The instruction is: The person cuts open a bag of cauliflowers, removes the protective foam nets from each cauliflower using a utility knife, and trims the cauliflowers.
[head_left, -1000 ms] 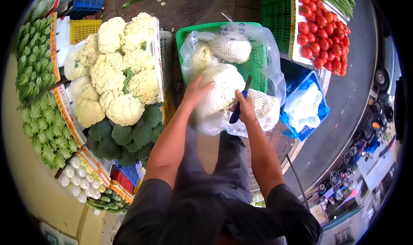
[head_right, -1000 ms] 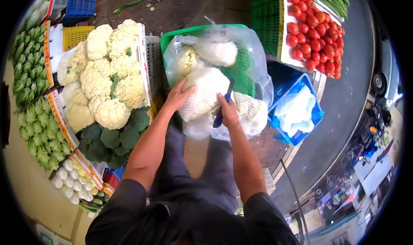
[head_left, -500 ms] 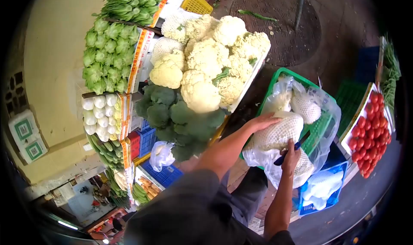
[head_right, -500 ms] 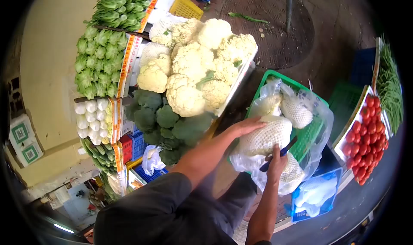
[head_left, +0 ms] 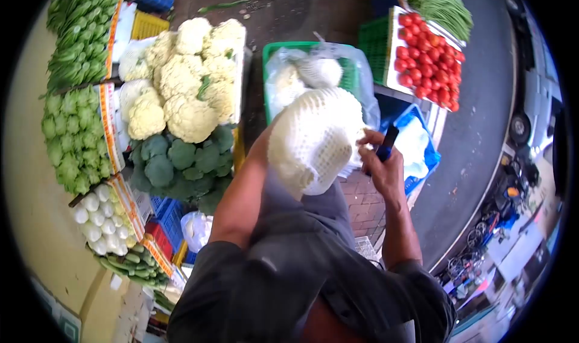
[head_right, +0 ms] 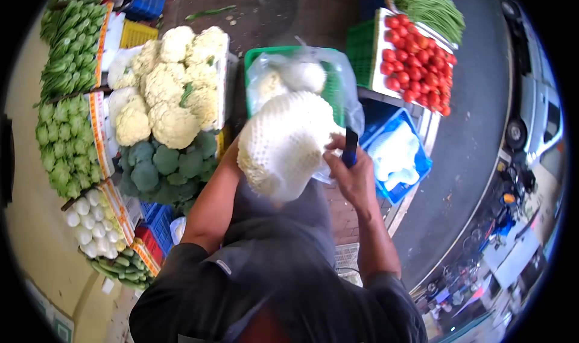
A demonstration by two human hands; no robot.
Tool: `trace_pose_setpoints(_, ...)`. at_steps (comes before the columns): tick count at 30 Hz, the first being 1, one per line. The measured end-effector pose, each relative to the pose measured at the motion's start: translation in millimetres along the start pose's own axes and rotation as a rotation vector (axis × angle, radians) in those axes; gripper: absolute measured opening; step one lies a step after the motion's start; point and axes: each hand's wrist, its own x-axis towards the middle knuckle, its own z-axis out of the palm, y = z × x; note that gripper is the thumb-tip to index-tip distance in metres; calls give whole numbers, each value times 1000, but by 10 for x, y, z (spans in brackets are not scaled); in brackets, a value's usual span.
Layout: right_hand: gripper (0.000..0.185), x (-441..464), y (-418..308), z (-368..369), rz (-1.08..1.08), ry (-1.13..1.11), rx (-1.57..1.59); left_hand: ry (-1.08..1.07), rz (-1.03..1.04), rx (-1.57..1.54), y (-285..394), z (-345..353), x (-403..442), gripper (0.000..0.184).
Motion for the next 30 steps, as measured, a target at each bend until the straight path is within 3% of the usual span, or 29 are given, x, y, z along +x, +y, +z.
trace_pose_setpoints(2,35,-220,97,-456,6,87,-195,-19,41,39,-294,883,-59,48)
trace_pose_setpoints(5,44,-401,354,-676,-193,59,-231,-52,88,183,-556,1050,47,51)
trace_pose_setpoints(6,46,-490,417,-736,-397,77,-267,-58,127,266,-708,1038,97,51)
trace_pose_setpoints(14,39,-1123,776,-1533,-250,36,104,-120,184,487,-1871,1231,97,58)
trace_pose_setpoints(16,41,-1243,933,-1754,-200,69,80,-114,308,1327,-2106,1277,121,59)
trace_pose_setpoints(18,34,-1391,1065,-1993,-131,-40,132,-99,275,1505,-2313,1400,86,58)
trace_pose_setpoints(22,34,-1747,1175,-2145,-57,-228,398,-75,208,1208,-2634,1422,84,55)
trace_pose_setpoints(24,38,-1851,1197,-2047,-251,-246,210,-62,175,1041,-2762,1371,85,53)
trace_pose_setpoints(26,27,-2005,1040,-1847,-430,-148,-123,-56,152,917,-2877,1312,87,51)
trace_pose_setpoints(28,33,-2146,1079,-1662,-414,-84,-426,-45,125,811,-2983,1243,31,50)
trace_pose_setpoints(30,45,-2297,1231,-1493,-488,-9,-472,-45,106,727,-3080,1153,-30,48)
